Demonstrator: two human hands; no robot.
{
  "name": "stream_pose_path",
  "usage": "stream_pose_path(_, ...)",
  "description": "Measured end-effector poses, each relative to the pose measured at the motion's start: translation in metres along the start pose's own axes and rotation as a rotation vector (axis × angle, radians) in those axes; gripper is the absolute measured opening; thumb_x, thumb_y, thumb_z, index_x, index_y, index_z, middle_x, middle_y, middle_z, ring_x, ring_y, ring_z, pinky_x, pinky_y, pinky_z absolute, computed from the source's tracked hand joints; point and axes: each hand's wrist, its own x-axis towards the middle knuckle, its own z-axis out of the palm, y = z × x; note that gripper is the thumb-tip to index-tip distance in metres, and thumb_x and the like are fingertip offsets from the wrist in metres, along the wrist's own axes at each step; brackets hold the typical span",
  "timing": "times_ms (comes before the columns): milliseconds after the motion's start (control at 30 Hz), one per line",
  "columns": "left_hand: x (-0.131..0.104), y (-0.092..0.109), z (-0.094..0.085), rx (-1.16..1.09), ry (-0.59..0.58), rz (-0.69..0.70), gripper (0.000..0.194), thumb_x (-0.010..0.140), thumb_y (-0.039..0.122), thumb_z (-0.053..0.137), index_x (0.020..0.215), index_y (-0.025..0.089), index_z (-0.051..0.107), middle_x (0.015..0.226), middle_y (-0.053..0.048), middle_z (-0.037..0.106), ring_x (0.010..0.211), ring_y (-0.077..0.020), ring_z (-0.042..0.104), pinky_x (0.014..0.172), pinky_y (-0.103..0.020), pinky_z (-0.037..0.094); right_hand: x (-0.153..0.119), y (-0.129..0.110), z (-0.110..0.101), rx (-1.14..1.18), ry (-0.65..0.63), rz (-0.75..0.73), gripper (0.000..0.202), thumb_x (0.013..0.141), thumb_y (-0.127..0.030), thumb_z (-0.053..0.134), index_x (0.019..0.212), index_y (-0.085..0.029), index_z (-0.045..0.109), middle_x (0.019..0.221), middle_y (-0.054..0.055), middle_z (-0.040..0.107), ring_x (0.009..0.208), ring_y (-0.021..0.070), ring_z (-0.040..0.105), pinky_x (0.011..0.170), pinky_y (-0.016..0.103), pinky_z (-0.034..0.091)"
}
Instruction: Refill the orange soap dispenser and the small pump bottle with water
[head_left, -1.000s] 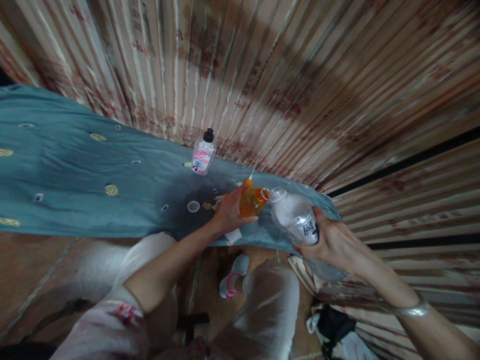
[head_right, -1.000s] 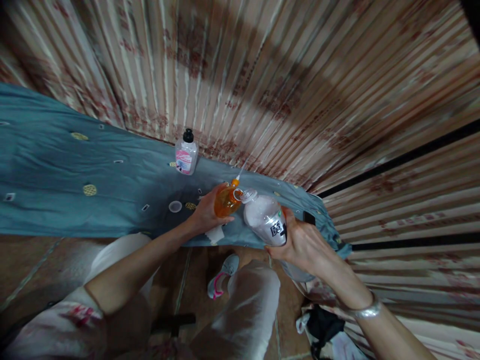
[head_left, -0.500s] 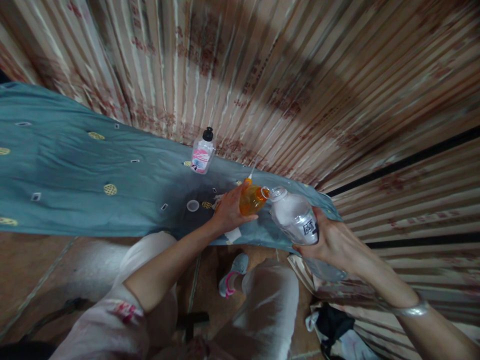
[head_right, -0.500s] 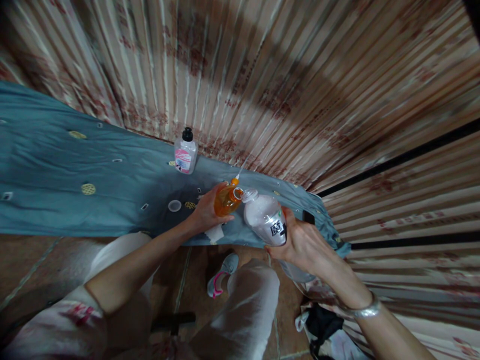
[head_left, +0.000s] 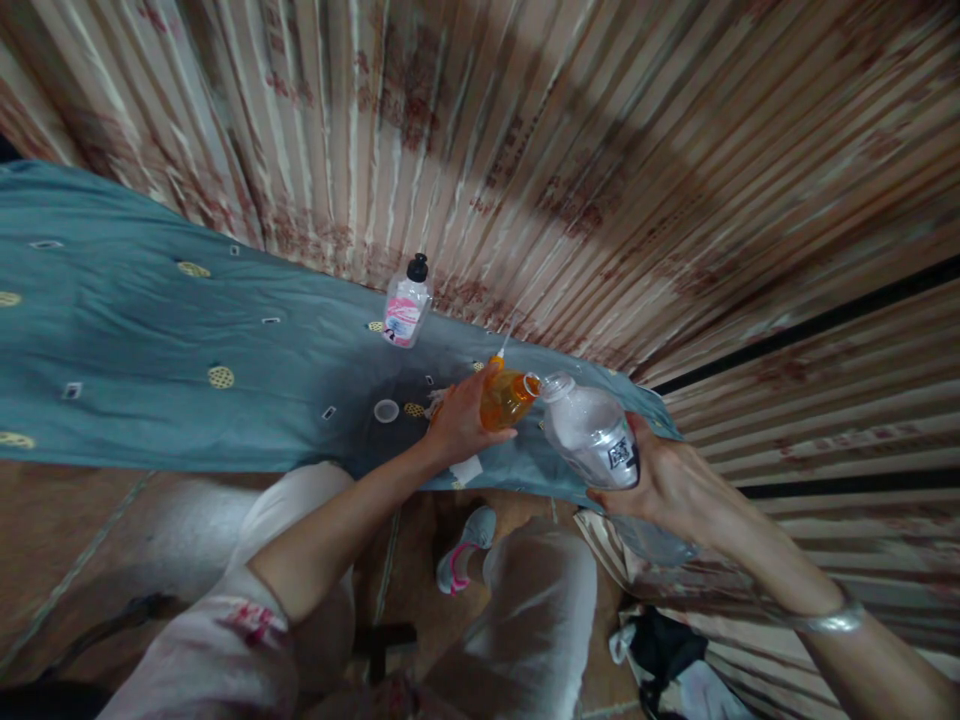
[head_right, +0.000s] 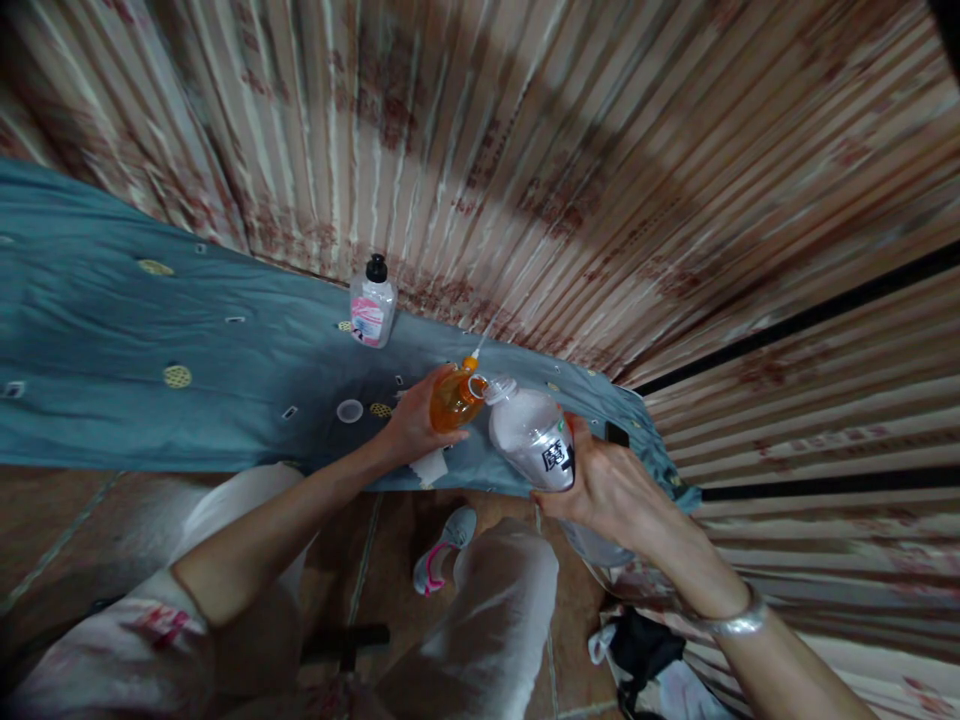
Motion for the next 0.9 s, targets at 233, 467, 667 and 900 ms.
stream_pose_path(233,-0.0012,-0.0043,0.0025,-0.005,0.011,0.004,0.109,0.068,0.043,0.104,0.163,0.027,0.052,0.164,-0.018,0.066,0.151,-0.0458,0.064,0.134,-0.071,0.043,-0.0012,-0.0023,0.0007,-0.004,0.015,0.008,0.073,0.079,-0.049,0.072,0.140,-0.012,0.064,0.069,0.002,0.072,0.060,0.0300,0.074,0.057,0.035,0.045)
stream_pose_path(467,-0.0007,-0.0034,0.0028,0.018,0.010,-0.019,0.109,0.067,0.041,0.105,0.162,0.026,0.053,0.164,-0.018,0.066,0.154,-0.0462,0.062,0.135,-0.072,0.041,0.0016,-0.0063,-0.0070,-0.002,-0.056,0.049,0.066,0.075,-0.055,0.070,0.127,-0.015,0.065,0.063,-0.001,0.067,0.054,0.0277,0.068,0.055,0.034,0.043)
stream_pose_path(667,0.0002,-0.0071,0.0029,0.015,-0.003,0.012,0.111,0.068,0.044,0.105,0.163,0.027,0.052,0.167,-0.017,0.064,0.155,-0.0447,0.062,0.135,-0.068,0.044,0.0019,-0.0045,-0.0068,0.008,-0.036,0.035,0.065,0.075,-0.053,0.070,0.127,-0.015,0.064,0.067,0.001,0.071,0.059,0.0294,0.073,0.057,0.033,0.042)
stream_pose_path(900,0.0003,-0.0037,0.0024,0.011,0.003,-0.002,0.109,0.067,0.042,0.105,0.162,0.025,0.053,0.165,-0.019,0.066,0.153,-0.0454,0.064,0.134,-0.070,0.044,0.0004,-0.0013,-0.0036,0.003,-0.005,0.006,0.057,0.078,-0.051,0.072,0.125,-0.019,0.065,0.061,-0.002,0.069,0.051,0.0266,0.067,0.052,0.033,0.038)
